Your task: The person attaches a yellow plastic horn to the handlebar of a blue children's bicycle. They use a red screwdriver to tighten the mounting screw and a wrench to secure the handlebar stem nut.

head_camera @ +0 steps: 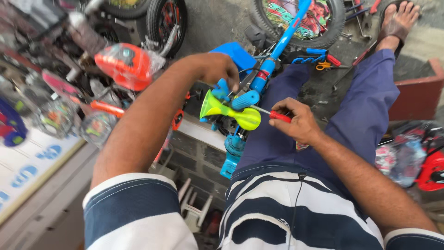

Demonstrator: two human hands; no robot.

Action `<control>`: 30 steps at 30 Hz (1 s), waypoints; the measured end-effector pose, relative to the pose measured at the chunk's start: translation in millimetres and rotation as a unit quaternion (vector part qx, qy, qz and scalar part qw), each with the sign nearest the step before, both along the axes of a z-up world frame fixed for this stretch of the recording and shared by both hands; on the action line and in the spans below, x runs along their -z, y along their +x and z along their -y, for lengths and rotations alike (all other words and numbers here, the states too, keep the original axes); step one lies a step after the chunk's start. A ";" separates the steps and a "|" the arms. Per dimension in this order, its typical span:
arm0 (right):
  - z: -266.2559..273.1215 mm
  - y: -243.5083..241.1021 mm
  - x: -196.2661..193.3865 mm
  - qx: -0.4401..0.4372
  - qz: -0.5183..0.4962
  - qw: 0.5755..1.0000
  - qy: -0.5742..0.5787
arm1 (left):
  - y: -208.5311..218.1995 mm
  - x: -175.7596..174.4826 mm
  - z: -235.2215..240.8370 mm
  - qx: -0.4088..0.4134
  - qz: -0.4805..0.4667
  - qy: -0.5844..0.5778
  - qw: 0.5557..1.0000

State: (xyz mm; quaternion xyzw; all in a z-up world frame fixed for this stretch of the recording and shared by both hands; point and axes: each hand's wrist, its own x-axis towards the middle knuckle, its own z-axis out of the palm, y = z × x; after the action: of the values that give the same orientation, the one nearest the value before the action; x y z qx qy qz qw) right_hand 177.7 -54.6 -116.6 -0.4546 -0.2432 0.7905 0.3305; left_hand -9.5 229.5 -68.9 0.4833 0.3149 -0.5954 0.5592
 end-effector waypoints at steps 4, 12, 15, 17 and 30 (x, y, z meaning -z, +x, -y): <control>-0.8 1.0 -7.1 0.039 0.021 0.999 0.012 | 13.0 23.6 16.3 0.071 -0.024 -0.093 0.993; 1.0 0.7 -20.6 0.152 0.100 0.977 0.114 | 22.6 36.0 26.9 0.266 -0.027 -0.116 0.957; 2.9 1.6 -22.7 0.159 0.136 0.967 0.143 | 26.0 32.1 27.1 0.235 -0.048 -0.129 0.962; 3.7 -0.6 -21.6 0.158 0.154 0.962 0.160 | 23.3 27.5 23.7 0.119 -0.092 -0.110 0.983; 13.6 -11.2 25.1 0.095 -0.225 0.964 -0.101 | 13.6 20.6 21.3 0.070 -0.071 -0.031 0.995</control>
State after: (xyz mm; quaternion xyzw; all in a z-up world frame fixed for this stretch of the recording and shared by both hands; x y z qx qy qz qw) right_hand 166.6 -68.3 -141.7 -0.3169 -0.0375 0.8581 0.4023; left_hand 4.1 208.2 -89.4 0.4428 0.3004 -0.6755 0.5073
